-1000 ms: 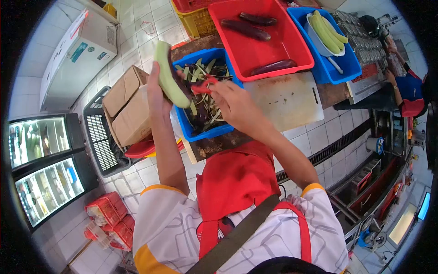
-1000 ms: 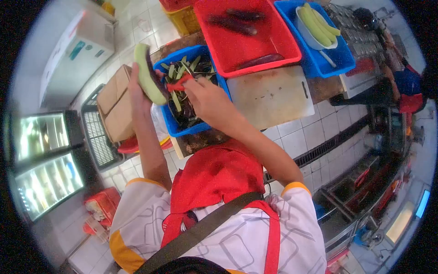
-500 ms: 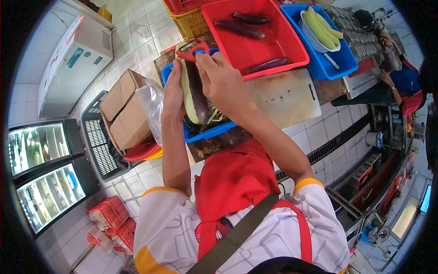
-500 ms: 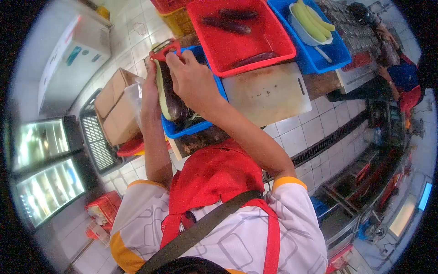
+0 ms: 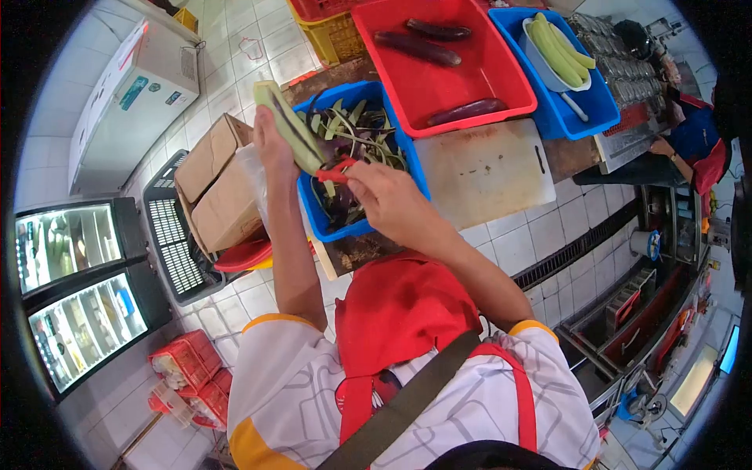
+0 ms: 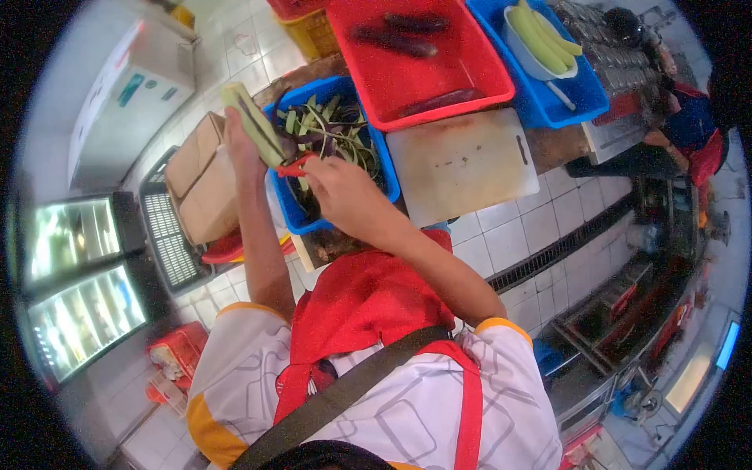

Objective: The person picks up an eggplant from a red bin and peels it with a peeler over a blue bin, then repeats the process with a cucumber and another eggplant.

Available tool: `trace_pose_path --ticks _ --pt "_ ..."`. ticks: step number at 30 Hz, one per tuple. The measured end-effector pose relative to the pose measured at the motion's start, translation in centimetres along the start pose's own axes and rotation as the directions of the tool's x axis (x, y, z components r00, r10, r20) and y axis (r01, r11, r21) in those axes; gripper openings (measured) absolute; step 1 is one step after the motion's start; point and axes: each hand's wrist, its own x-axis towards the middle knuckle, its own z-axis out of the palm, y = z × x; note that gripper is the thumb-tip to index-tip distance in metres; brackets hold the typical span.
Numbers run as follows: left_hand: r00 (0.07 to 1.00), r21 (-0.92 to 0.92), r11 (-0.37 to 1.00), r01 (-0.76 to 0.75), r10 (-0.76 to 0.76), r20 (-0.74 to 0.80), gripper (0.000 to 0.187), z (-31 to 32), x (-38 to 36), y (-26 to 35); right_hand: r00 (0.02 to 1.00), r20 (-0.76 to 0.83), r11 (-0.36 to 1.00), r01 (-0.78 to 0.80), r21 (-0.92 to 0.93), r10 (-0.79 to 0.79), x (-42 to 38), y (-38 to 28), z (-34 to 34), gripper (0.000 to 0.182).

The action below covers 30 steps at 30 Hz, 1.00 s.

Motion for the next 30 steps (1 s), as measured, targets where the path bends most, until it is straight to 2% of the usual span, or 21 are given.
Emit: trace_pose_path --ticks 1,3,6,8,10,12,13,14,16,17,19,20,24,26,28,29,30 --pt "0.997 -0.041 0.997 0.060 -0.062 -0.040 0.039 0.4 -0.4 0.1 1.000 0.003 1.000 0.000 0.007 0.000 -0.1 0.0 -0.1 0.012" --pt "0.996 -0.058 0.997 0.052 -0.056 -0.070 0.039 1.0 -0.4 -0.8 0.996 0.033 0.996 -0.082 -0.019 0.083 0.0 0.2 -0.9 0.012" --pt "0.990 -0.087 0.993 0.079 -0.088 -0.110 0.043 1.6 0.5 -1.9 0.995 0.046 0.996 -0.089 -0.023 0.090 -0.6 0.9 -1.2 0.012" --pt "0.925 -0.484 0.874 0.040 -0.216 -0.314 0.048 1.9 2.3 -2.3 0.995 0.045 0.995 -0.095 0.015 0.094 -3.1 2.4 0.6 0.013" --pt "0.912 -0.471 0.881 0.042 -0.227 -0.343 0.052 1.5 3.9 -2.1 0.995 0.049 0.996 -0.086 0.037 0.084 -3.2 3.0 0.5 0.014" --pt "0.972 -0.279 0.956 0.095 -0.150 -0.180 0.054 0.6 3.8 -2.0 0.992 -0.108 0.998 -0.059 0.014 0.061 -2.9 3.2 0.4 0.015" --pt "0.959 -0.327 0.928 0.179 -0.238 -0.151 0.052 0.9 2.8 -0.9 0.987 -0.064 0.988 -0.142 0.068 0.146 -1.8 2.9 -0.3 0.015" --pt "0.960 -0.318 0.931 0.181 -0.237 -0.147 0.052 1.1 1.9 -0.5 0.986 -0.071 0.987 -0.145 0.076 0.150 -0.6 2.6 -0.7 0.015" --pt "0.953 -0.250 0.920 0.301 -0.296 0.058 0.050 1.5 0.2 0.1 0.968 -0.200 0.987 0.135 -0.086 -0.150 2.0 1.9 -1.5 0.012" --pt "0.950 -0.216 0.926 0.308 -0.289 0.119 0.046 1.7 -0.6 0.2 0.968 -0.203 0.987 0.134 -0.087 -0.149 3.1 1.5 -1.8 0.012" --pt "0.948 -0.215 0.924 0.315 -0.295 0.120 0.046 2.0 -1.4 -0.1 0.974 -0.181 0.966 0.086 -0.245 -0.133 5.3 1.0 -1.7 0.017" --pt "0.945 -0.215 0.922 0.323 -0.304 0.118 0.046 2.2 -1.9 -0.3 0.974 -0.182 0.966 0.086 -0.245 -0.133 6.2 1.1 -1.4 0.017" --pt "0.969 -0.271 0.936 0.225 -0.185 0.165 0.041 3.6 -3.3 1.1 0.951 -0.255 0.968 0.117 -0.220 -0.173 8.2 1.0 -0.1 0.014" --pt "0.980 -0.259 0.948 0.187 -0.161 0.119 0.041 3.7 -3.2 1.3 0.950 -0.264 0.975 0.118 -0.187 -0.165 8.0 1.4 0.3 0.013" --pt "0.988 -0.245 0.958 0.148 -0.134 0.071 0.040 3.1 -2.6 1.0 0.989 -0.070 0.973 0.115 -0.201 -0.131 6.8 1.9 1.0 0.012" --pt "0.993 -0.234 0.965 0.117 -0.107 0.053 0.040 2.2 -1.9 0.4 0.989 -0.070 0.973 0.111 -0.201 -0.127 5.9 2.0 1.1 0.012" --pt "0.996 -0.224 0.971 0.084 -0.079 0.032 0.039 1.5 -1.2 0.1 0.991 -0.041 0.987 0.124 -0.099 -0.128 4.8 1.8 0.9 0.010"
